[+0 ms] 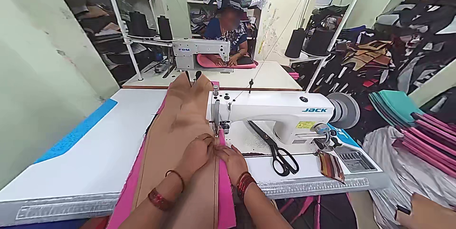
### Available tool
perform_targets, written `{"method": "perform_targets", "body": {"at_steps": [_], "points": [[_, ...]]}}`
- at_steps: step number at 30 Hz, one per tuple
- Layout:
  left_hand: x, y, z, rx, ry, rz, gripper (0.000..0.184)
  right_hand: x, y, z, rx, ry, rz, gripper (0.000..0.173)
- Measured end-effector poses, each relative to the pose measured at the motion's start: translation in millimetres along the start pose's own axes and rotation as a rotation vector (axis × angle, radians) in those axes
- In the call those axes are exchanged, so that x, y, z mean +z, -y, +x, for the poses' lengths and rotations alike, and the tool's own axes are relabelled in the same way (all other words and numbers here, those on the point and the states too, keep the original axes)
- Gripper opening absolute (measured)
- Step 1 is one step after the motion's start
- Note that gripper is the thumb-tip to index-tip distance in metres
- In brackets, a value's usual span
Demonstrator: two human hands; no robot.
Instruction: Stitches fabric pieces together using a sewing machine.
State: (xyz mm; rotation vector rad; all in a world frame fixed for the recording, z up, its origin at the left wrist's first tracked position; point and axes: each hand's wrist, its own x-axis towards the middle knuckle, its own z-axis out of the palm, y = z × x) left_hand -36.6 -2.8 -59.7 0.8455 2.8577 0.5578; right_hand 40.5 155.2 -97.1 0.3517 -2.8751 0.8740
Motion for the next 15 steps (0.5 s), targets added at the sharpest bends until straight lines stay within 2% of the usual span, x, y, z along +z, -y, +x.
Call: {"method": "perform_targets", "body": {"at_steps": [2,4,6,7,9,12,15], "points": [[-7,7,-24,-0.114,-0.016,-0.002,0.046,-1,-6,-5,-0.024,0.022,0.103,0.048],[-12,15,-55,-0.345,-0.09,0.113,0.07,1,-14,-13,-0.073,-0.026,0.213,0.054],[-10,30,-85,-0.479,-0.233,0.161,0.084,6,-23,-25,-0.126,-0.16,0.331,0.045],[-7,36,-98,-0.516,-0.271,0.154,0.084,9,-24,-30,-0.135,-0.231,0.403,0.039],[-3,43,-116,-0.538,-0.297,0.088,0.074,9,-25,-37,-0.095,-0.298,0.493,0.032],[-6,37,-121,-0.55,-0.26,-0.053,0.055,8,-24,-38,-0.036,-0.301,0.5,0.032],[-21,51,-110,-0.465,-0.28,-0.265,0.036,8,-24,-38,-0.066,-0.306,0.432,0.031]]}}
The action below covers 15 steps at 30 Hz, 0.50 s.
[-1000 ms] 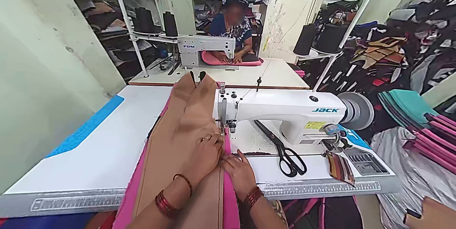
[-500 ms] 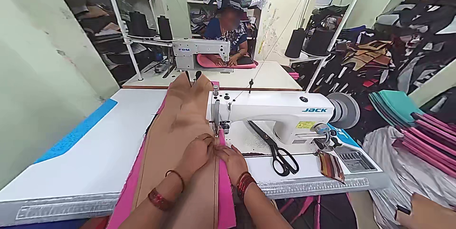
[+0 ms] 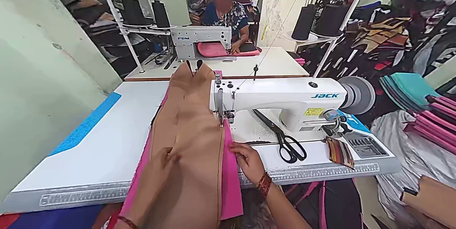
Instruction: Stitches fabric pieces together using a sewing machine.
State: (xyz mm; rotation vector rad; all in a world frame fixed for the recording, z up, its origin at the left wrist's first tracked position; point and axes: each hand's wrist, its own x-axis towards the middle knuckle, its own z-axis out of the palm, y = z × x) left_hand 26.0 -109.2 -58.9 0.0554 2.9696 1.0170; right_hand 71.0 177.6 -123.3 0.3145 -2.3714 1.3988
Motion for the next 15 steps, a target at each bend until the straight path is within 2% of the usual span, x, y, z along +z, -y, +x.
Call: {"method": "perform_targets", "body": {"at_steps": [2,5,9,11,15], "points": [[-15,1,18,0.023,0.031,-0.17,0.027,1,-2,-1,-0.054,-0.001,-0.074,0.032],[-25,3,40,0.037,0.032,-0.13,0.027,2,-1,-5,-0.107,0.022,-0.188,0.033],[-17,20,38,-0.062,0.142,0.037,0.059,6,0,-16,-0.218,-0.028,-0.352,0.038],[-7,26,23,-0.058,0.102,0.07,0.069,9,1,-23,-0.249,-0.064,-0.375,0.039],[-2,16,7,-0.049,0.05,0.189,0.081,19,24,-27,-0.22,0.042,-0.405,0.042]]}}
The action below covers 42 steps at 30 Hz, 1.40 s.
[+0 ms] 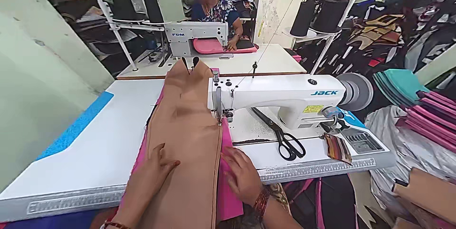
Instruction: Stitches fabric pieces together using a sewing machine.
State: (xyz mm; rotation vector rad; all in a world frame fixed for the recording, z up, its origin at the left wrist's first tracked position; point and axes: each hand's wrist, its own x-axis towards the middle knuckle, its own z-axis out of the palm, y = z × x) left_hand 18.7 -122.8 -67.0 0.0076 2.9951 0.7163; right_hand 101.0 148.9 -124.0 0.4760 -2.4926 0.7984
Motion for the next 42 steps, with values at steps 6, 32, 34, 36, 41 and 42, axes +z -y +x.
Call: {"method": "perform_targets", "body": {"at_steps": [6,32,34,36,41,42], "points": [[-7,-56,-6,0.323,-0.179,0.326,0.073,8,38,10,0.081,0.274,-0.194,0.059],[47,-113,39,0.616,0.281,0.356,0.043,-1,28,38,0.19,0.338,-0.249,0.036],[45,-116,42,0.61,0.298,0.388,0.043,1,25,39,0.178,0.31,-0.263,0.035],[46,-117,45,0.608,0.299,0.391,0.044,2,23,41,0.173,0.289,-0.271,0.035],[50,-122,51,0.567,0.277,0.377,0.043,0,17,50,0.208,0.336,-0.266,0.035],[52,-120,51,0.573,0.229,0.349,0.041,0,17,52,0.215,0.344,-0.262,0.035]]}}
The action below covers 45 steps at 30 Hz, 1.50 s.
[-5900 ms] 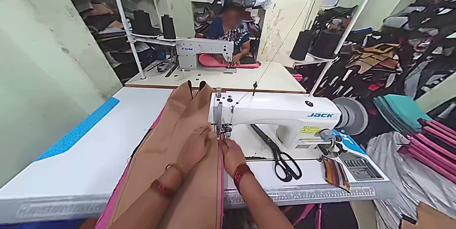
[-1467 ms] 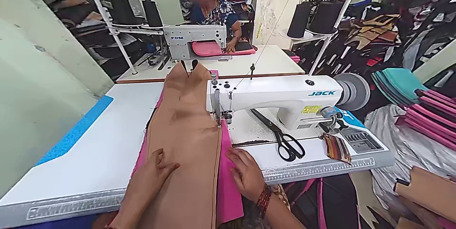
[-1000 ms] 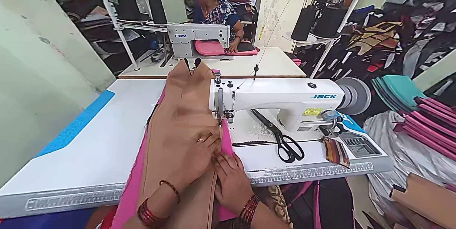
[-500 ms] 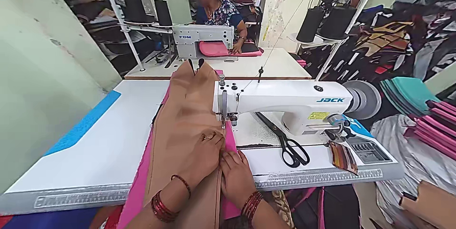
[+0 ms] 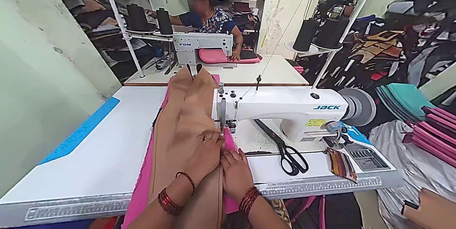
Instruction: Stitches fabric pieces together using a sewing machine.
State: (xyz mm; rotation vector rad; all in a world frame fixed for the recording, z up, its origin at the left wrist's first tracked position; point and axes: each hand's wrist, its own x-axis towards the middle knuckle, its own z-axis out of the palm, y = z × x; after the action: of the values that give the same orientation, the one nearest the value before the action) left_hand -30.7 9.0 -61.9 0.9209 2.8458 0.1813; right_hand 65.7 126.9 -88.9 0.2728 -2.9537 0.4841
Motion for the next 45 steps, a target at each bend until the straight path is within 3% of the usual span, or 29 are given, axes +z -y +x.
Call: {"method": "perform_targets", "body": {"at_steps": [3,4,6,9,16,18,29,33,38,42,45], "points": [[19,8,-3,0.107,-0.33,-0.019,0.028,-1,-2,5,-0.002,-0.004,-0.002,0.034],[21,10,-4,0.132,-0.349,-0.023,0.028,-2,-3,7,-0.003,0.002,-0.004,0.034],[21,11,-5,0.14,-0.312,-0.026,0.03,-2,-5,11,-0.005,-0.001,-0.002,0.034],[6,5,-1,0.049,-0.091,0.008,0.036,-7,-5,18,0.029,0.088,0.012,0.037],[-12,3,14,-0.003,0.074,-0.026,0.036,-11,-12,38,0.056,0.131,0.013,0.039],[-15,1,14,-0.048,0.083,-0.06,0.034,-4,-17,41,0.038,0.032,0.03,0.035],[-4,16,21,-0.052,-0.098,-0.224,0.031,-3,-30,60,0.088,-0.035,0.052,0.031],[2,11,-1,-0.027,-0.098,-0.315,0.034,3,-34,37,0.067,-0.048,0.185,0.036],[8,-33,-59,-0.141,0.052,-0.209,0.083,29,-40,-30,-0.116,-0.369,0.357,0.038],[1,-47,-68,-0.181,0.083,-0.135,0.072,30,-31,-52,-0.053,-0.422,0.459,0.034],[-17,-61,-61,-0.234,0.183,-0.091,0.065,26,-21,-54,-0.029,-0.396,0.35,0.033]]}}
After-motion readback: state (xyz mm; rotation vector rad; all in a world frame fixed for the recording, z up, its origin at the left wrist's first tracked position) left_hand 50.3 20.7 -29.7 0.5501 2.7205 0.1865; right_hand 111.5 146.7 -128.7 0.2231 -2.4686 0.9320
